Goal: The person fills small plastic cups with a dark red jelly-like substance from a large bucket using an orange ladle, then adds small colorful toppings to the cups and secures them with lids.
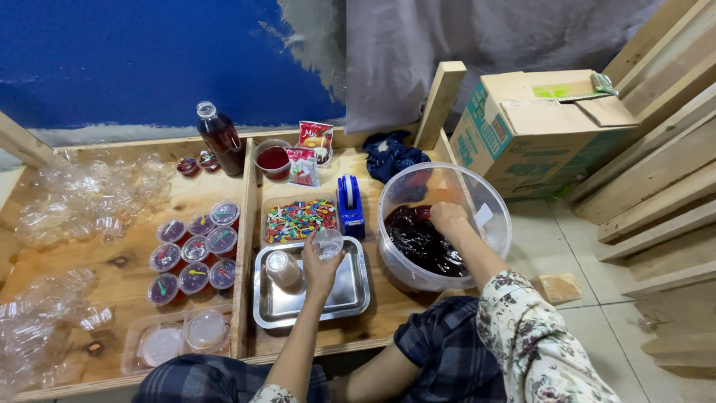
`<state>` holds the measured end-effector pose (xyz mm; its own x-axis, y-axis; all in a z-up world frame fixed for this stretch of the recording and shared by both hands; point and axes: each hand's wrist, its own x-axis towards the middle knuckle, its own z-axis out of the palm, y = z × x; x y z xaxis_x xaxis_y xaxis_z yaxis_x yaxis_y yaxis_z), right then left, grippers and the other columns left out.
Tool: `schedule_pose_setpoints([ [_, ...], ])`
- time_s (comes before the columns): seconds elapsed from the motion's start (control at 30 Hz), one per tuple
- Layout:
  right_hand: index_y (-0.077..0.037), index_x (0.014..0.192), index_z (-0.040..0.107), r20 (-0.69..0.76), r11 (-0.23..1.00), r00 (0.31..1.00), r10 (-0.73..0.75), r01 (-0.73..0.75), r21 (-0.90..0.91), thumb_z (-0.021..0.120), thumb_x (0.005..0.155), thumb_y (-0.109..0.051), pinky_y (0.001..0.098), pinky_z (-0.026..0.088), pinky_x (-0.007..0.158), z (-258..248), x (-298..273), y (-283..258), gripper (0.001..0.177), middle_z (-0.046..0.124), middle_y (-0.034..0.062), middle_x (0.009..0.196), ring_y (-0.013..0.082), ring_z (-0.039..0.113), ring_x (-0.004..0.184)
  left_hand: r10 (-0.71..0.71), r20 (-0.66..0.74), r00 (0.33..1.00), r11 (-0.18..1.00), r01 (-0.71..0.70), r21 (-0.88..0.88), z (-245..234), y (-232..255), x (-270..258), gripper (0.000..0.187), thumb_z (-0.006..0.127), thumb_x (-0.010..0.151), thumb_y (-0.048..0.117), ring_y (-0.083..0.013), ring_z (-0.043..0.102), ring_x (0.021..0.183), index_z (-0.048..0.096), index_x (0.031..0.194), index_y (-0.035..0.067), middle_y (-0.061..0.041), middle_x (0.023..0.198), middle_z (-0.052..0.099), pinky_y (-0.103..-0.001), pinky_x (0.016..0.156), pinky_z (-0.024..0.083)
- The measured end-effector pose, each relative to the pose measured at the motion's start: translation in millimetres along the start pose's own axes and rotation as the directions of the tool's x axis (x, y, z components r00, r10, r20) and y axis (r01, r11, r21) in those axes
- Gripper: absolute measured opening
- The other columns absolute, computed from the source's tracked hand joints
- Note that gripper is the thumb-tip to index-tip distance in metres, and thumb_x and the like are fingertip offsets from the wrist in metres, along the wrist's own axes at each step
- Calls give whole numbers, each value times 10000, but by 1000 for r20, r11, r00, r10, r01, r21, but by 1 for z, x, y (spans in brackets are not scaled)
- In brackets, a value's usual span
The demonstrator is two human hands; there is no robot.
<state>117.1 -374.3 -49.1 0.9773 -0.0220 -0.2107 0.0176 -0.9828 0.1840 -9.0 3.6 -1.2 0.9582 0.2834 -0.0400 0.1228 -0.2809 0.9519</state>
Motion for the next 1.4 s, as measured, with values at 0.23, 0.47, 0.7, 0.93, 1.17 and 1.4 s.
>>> schedule_pose_setpoints([
  [0.23, -111, 871, 803, -22, 993, 999, 28, -30, -118, 549, 887, 4, 531, 578, 622, 19, -39, -27, 279, 762, 93, 829, 313, 754, 811, -52, 46, 998, 996, 55, -74, 9, 5, -9, 980, 932, 667, 197, -420, 566, 1280, 425, 1506, 182, -269, 1345, 507, -454, 1030, 510],
  [0.47, 17, 1010, 770, 315, 971, 922, -224, 183, 154, 605, 907, -79, 575, 597, 769, -89, -94, -104, 217, 766, 223, 989, 429, 739, 976, -47, 48, 998, 994, 51, -95, 8, 15, -16, 966, 932, 680, 187, -428, 572, 1267, 433, 1506, 193, -263, 1346, 498, -436, 993, 540],
  [0.7, -24, 992, 797, 81, 992, 989, -124, 122, 25, 556, 926, -36, 546, 619, 714, -72, -34, -71, 250, 783, 183, 940, 371, 769, 925, -36, 41, 999, 993, 40, -109, 5, 2, -14, 973, 936, 678, 203, -422, 564, 1277, 431, 1510, 221, -256, 1358, 488, -432, 989, 547],
  [0.93, -33, 966, 801, 86, 997, 996, 37, -32, -64, 494, 929, 25, 638, 554, 585, 4, -5, -34, 314, 770, 159, 906, 359, 750, 864, -46, 13, 999, 991, 47, -125, 14, -6, -20, 971, 915, 697, 162, -442, 544, 1293, 407, 1523, 216, -263, 1374, 461, -450, 997, 548],
  [1.17, 0, 997, 799, 335, 992, 934, -122, 119, 28, 641, 847, -53, 556, 595, 741, -103, -102, -83, 224, 778, 211, 959, 414, 755, 935, -80, -104, 991, 984, 62, -169, 36, -33, -49, 964, 894, 727, 124, -451, 528, 1298, 369, 1534, 173, -260, 1367, 445, -436, 977, 563],
  [1.4, 73, 1130, 743, 275, 990, 957, -92, 60, 125, 638, 874, -51, 564, 586, 847, -128, -81, -82, 303, 744, 291, 1086, 453, 722, 1056, -28, -199, 980, 991, 1, -137, 48, -62, -68, 961, 889, 739, 111, -445, 513, 1302, 359, 1539, 157, -247, 1365, 429, -419, 984, 561],
])
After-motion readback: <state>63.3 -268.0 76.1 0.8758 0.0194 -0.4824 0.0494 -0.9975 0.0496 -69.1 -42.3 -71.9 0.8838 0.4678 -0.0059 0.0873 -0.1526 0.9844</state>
